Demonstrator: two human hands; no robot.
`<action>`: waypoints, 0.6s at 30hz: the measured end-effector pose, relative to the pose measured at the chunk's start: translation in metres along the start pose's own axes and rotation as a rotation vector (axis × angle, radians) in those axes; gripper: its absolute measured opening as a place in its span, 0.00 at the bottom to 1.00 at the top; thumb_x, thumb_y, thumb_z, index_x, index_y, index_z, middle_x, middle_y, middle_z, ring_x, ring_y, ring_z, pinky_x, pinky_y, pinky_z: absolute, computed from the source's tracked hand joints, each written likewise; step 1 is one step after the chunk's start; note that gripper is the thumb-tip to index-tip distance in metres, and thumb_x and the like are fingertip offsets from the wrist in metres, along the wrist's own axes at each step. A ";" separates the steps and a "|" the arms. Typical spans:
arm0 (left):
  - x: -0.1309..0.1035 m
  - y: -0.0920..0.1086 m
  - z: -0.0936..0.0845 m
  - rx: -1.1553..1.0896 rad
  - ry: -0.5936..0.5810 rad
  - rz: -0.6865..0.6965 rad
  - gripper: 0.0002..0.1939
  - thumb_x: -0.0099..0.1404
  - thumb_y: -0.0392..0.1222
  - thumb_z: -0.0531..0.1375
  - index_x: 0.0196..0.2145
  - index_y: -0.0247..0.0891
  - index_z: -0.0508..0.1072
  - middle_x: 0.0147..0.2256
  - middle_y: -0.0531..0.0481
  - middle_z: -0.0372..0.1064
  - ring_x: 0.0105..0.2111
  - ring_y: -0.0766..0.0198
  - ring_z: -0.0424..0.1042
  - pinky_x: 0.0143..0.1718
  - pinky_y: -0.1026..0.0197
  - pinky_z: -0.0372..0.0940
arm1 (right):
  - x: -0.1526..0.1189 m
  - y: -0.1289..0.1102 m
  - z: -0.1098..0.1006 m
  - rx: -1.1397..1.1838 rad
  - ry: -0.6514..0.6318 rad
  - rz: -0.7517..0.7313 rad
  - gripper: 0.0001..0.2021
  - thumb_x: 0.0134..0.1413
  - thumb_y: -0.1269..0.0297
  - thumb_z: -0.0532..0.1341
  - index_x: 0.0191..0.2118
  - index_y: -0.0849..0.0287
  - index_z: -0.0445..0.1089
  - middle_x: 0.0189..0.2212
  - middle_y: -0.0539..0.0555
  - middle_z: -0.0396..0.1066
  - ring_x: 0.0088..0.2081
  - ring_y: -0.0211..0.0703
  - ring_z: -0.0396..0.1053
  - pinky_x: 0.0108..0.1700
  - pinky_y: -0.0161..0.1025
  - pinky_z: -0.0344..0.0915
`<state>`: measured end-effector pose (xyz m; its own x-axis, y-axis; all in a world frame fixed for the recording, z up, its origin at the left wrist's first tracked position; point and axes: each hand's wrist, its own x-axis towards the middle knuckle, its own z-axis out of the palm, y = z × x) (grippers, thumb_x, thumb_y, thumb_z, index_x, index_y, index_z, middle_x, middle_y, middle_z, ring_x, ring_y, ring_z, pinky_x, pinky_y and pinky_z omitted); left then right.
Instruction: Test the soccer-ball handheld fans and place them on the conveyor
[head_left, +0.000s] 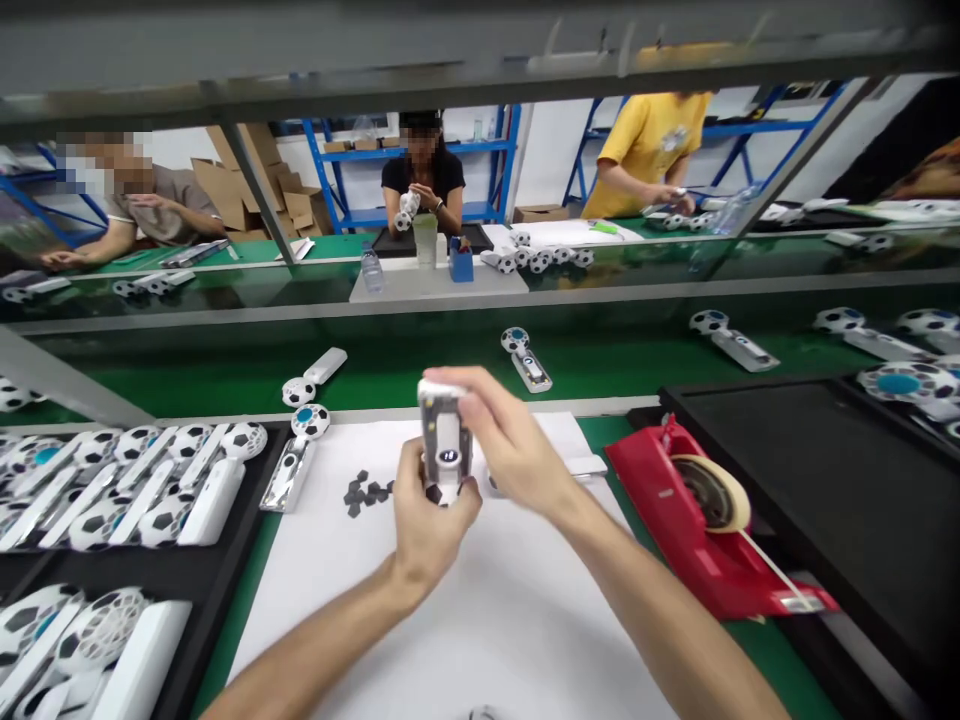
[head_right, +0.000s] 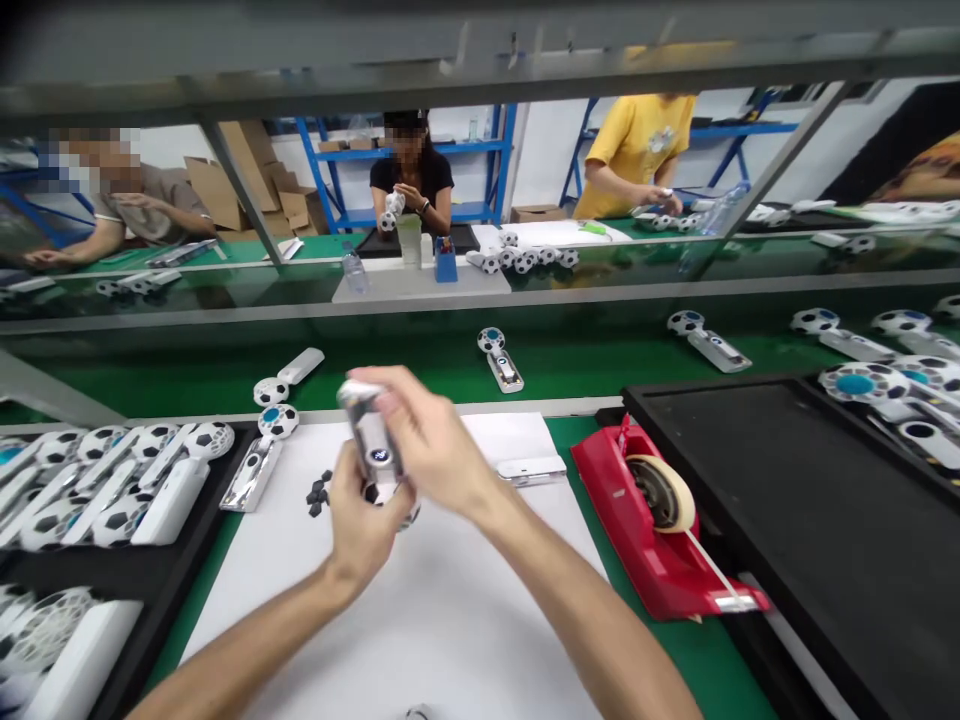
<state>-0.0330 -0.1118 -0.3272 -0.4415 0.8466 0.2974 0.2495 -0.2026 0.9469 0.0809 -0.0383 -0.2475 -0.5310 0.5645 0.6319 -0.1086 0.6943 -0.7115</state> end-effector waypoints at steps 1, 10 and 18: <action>0.001 -0.003 0.004 -0.007 -0.012 0.003 0.13 0.53 0.34 0.62 0.36 0.41 0.63 0.27 0.56 0.64 0.23 0.66 0.65 0.24 0.64 0.63 | 0.003 0.006 0.001 0.022 -0.025 0.100 0.15 0.72 0.60 0.50 0.56 0.49 0.69 0.49 0.51 0.75 0.48 0.43 0.74 0.48 0.39 0.70; 0.010 -0.008 0.001 -0.001 -0.144 -0.099 0.15 0.54 0.33 0.62 0.37 0.40 0.61 0.28 0.58 0.60 0.25 0.69 0.63 0.26 0.66 0.61 | 0.002 0.027 0.000 0.225 -0.003 0.306 0.15 0.71 0.56 0.53 0.55 0.54 0.70 0.49 0.51 0.74 0.47 0.39 0.72 0.46 0.33 0.68; 0.011 -0.004 0.000 -0.221 -0.374 -0.190 0.23 0.56 0.34 0.64 0.45 0.41 0.59 0.35 0.55 0.66 0.33 0.66 0.68 0.34 0.63 0.65 | 0.007 0.023 -0.002 0.083 -0.012 0.392 0.17 0.70 0.53 0.53 0.53 0.54 0.72 0.37 0.51 0.75 0.32 0.39 0.70 0.31 0.35 0.63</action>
<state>-0.0390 -0.1014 -0.3276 -0.1107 0.9897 0.0910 -0.0131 -0.0930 0.9956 0.0767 -0.0179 -0.2588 -0.5551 0.7740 0.3046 0.0370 0.3888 -0.9206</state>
